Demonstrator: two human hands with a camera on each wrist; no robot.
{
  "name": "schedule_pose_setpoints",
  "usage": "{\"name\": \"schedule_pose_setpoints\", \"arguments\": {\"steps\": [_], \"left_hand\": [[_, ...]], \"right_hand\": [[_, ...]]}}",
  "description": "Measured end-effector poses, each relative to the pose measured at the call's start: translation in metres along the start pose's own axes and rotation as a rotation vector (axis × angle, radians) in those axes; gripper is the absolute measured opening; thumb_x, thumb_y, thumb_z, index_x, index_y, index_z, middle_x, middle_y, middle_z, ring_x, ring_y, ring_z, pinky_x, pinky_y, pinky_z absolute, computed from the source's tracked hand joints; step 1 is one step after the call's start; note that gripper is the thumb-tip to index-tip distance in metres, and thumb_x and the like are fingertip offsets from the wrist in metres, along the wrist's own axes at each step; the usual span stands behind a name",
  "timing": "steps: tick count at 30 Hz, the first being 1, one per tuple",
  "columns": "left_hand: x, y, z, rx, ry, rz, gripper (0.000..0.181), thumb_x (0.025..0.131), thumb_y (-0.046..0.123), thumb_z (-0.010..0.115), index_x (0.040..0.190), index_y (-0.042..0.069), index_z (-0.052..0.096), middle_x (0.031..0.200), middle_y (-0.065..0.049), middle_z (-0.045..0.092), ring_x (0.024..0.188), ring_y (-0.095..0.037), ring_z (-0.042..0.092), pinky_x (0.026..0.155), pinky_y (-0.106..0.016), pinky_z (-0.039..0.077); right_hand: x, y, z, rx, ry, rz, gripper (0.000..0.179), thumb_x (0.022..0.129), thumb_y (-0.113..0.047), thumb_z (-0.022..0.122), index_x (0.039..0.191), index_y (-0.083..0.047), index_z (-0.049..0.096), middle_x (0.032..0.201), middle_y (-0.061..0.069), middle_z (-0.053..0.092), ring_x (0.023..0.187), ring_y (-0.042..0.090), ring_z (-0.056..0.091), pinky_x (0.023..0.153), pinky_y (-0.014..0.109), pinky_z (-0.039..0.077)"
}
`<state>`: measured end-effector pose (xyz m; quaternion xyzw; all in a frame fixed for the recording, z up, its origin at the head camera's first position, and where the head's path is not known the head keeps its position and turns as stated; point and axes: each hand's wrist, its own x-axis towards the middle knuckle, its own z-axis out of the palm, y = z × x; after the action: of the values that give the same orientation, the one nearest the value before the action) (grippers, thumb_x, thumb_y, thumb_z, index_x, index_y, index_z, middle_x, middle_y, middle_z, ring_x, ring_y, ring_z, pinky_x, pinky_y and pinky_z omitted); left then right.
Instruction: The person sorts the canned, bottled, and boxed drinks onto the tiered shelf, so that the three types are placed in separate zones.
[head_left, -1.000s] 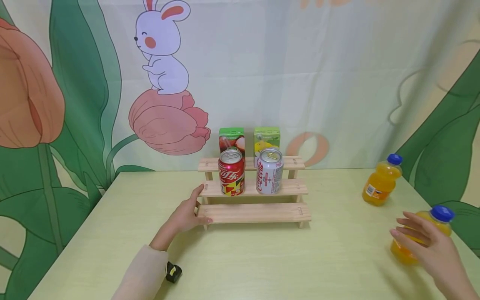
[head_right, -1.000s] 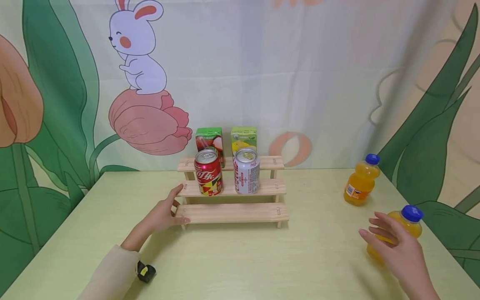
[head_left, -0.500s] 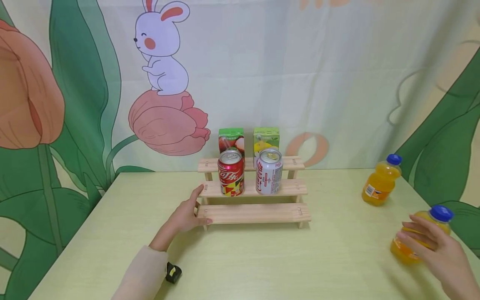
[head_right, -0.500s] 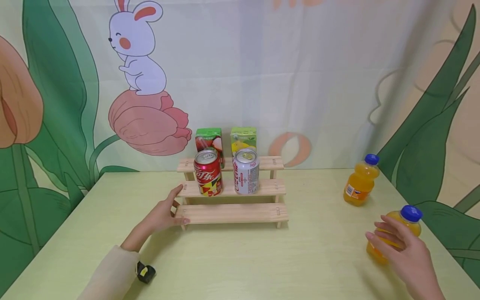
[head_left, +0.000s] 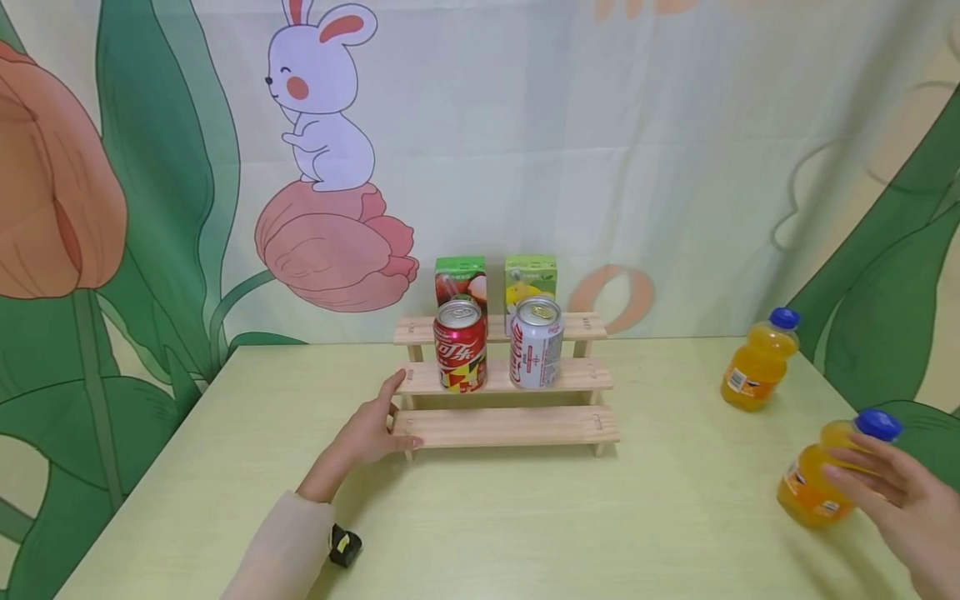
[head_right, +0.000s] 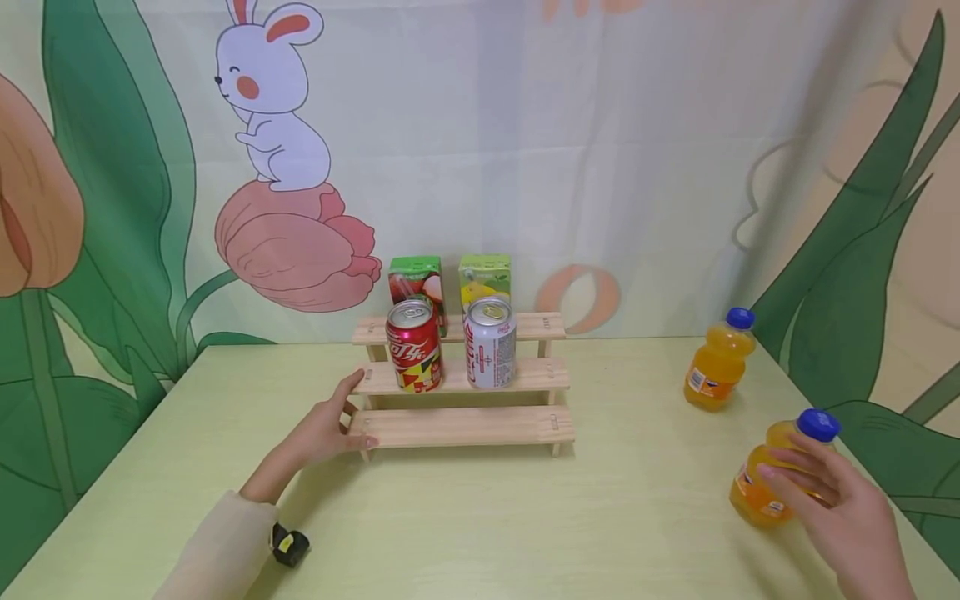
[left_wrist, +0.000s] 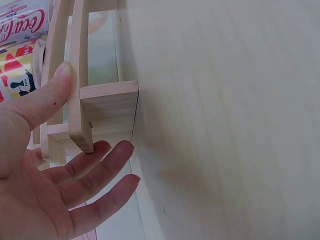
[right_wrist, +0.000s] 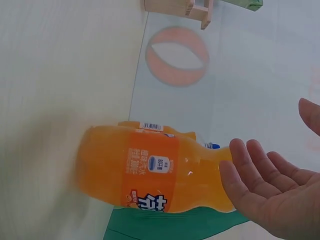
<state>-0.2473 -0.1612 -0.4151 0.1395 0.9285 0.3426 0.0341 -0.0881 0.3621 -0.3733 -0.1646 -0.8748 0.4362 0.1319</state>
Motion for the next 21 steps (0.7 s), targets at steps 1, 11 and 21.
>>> {"name": "schedule_pose_setpoints", "arguments": {"steps": [1, 11, 21], "left_hand": [[0.0, 0.0, 0.0, -0.001, 0.0, 0.0, 0.101, 0.07, 0.017, 0.08, 0.145, 0.009, 0.013, 0.095, -0.015, 0.057, 0.07, -0.019, 0.052, 0.061, -0.029, 0.044], [0.001, -0.001, 0.0, 0.003, -0.001, -0.003, 0.101, 0.07, 0.018, 0.08, 0.146, 0.01, 0.013, 0.095, -0.015, 0.057, 0.069, -0.018, 0.052, 0.06, -0.029, 0.044], [0.0, 0.001, 0.0, 0.003, 0.0, -0.005, 0.102, 0.069, 0.017, 0.08, 0.146, 0.01, 0.013, 0.096, -0.015, 0.057, 0.069, -0.019, 0.052, 0.06, -0.029, 0.044]], "right_hand": [[0.0, 0.001, -0.001, 0.017, 0.003, 0.002, 0.067, 0.09, -0.029, 0.056, 0.143, -0.004, 0.024, 0.091, -0.034, 0.04, 0.075, -0.018, 0.042, 0.06, 0.009, 0.04], [0.003, 0.01, -0.011, 0.152, 0.042, -0.042, 0.036, 0.09, -0.019, 0.057, 0.119, -0.038, 0.045, 0.084, -0.038, 0.046, 0.071, -0.017, 0.047, 0.058, 0.007, 0.039], [0.04, 0.077, -0.014, 0.215, 0.207, 0.072, 0.05, 0.085, -0.02, 0.064, 0.129, -0.034, 0.045, 0.094, -0.028, 0.054, 0.069, -0.015, 0.049, 0.055, 0.01, 0.042]]}}
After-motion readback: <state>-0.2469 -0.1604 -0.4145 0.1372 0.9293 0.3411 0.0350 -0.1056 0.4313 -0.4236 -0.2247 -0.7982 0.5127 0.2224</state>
